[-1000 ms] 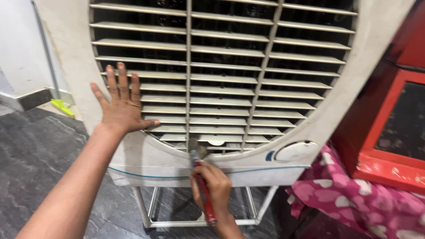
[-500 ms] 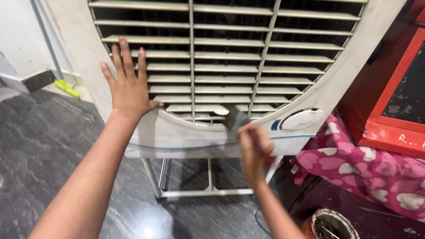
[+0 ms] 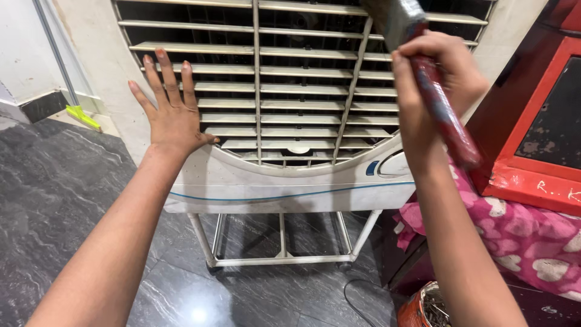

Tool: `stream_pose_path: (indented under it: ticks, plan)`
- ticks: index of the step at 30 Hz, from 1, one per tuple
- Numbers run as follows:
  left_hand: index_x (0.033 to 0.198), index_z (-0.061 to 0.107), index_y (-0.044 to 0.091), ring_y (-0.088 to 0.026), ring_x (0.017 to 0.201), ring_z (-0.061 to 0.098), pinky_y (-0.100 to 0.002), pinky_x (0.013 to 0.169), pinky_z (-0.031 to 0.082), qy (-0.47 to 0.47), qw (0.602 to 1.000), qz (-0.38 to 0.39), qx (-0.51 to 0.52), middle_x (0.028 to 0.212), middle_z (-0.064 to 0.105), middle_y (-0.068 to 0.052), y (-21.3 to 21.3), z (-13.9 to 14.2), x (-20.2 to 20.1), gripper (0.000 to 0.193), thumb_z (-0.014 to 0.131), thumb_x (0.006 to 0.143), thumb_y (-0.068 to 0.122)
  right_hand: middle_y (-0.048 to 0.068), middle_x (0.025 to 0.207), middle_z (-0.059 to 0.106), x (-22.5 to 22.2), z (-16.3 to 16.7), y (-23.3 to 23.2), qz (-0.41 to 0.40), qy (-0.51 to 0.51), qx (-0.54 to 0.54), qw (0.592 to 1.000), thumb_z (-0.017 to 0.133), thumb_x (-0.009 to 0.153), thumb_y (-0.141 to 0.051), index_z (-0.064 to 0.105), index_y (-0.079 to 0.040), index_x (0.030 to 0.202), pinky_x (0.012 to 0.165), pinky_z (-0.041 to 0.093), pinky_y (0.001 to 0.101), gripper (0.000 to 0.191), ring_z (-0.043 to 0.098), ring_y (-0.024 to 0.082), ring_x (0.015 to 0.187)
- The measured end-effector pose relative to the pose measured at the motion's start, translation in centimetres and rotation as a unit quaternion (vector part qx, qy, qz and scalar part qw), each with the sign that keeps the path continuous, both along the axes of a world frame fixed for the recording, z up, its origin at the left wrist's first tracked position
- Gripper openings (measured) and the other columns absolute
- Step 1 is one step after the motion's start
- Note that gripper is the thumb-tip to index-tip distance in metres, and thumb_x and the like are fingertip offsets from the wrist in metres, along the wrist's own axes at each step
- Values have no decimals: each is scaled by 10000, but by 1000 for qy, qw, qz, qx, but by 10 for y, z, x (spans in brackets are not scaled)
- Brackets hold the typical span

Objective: The person uses a wide brush to sweep dust off an air cooler, steadying the unit with the other hand. They brush the top panel, the front grille, the lower body and stand, and then the rear grille over the cooling pads, working around the whole unit.

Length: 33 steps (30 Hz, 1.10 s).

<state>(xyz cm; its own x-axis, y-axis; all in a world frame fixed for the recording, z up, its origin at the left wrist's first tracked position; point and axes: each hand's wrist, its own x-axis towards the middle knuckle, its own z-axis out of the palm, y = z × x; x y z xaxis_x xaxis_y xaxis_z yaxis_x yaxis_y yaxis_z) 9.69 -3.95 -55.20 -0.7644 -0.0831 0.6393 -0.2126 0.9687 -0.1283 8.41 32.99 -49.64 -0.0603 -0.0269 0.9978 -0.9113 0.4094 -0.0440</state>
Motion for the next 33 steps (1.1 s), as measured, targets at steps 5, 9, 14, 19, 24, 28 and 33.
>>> stream_pose_path:
  ticks: [5,9,14,19,24,28,33]
  plan:
    - [1701,-101,50,-534,1567,-130,-820,1164,38,16,1000,3,-8,1697,-178,-313,0,-5,0,1648,904,549,664,80,904,782,-15,-51,-17,-39,-27,82,996,760,938,-55,770,-105,916,639,565,282,55,704,149,715]
    - [1696,41,52,-500,1593,-20,-799,1179,130,62,998,-18,4,1727,-76,-280,0,-11,4,1574,901,516,642,105,1019,782,13,-126,-12,-38,-163,180,969,777,748,-38,759,-100,919,722,593,332,183,758,241,831]
    - [1660,54,60,-472,1580,44,-775,1166,185,69,997,-3,-20,1705,-35,-265,-6,-9,4,1558,886,494,673,77,902,790,41,-110,14,-40,-253,106,961,768,755,-82,768,-124,925,709,603,296,174,765,176,829]
    - [1679,59,88,-450,1589,39,-759,1176,202,52,998,6,-22,1718,-46,-251,-8,-15,6,1542,877,513,676,76,710,735,14,-56,58,-159,-308,-1,938,824,840,-95,790,-86,902,625,513,262,71,672,125,614]
    - [1680,39,122,-436,1587,-16,-770,1144,207,12,1000,-6,-28,1714,-90,-238,-13,-2,14,1549,874,504,686,50,865,720,7,-53,92,-52,-264,-163,949,765,901,-87,740,-58,963,657,509,218,73,655,75,747]
    - [1686,7,105,-460,1572,-58,-814,1128,176,-12,1000,-29,-1,1702,-136,-244,-8,5,20,1572,856,516,722,79,877,744,12,-77,39,-192,-124,-86,970,820,917,-96,752,-61,978,759,546,273,98,726,149,801]
    - [1723,-51,87,-463,1591,-80,-831,1126,167,4,999,-41,-32,1713,-175,-258,-10,5,26,1591,841,570,724,70,859,757,16,-89,-19,-122,-127,-19,984,830,849,-109,758,-102,932,718,559,287,110,736,174,769]
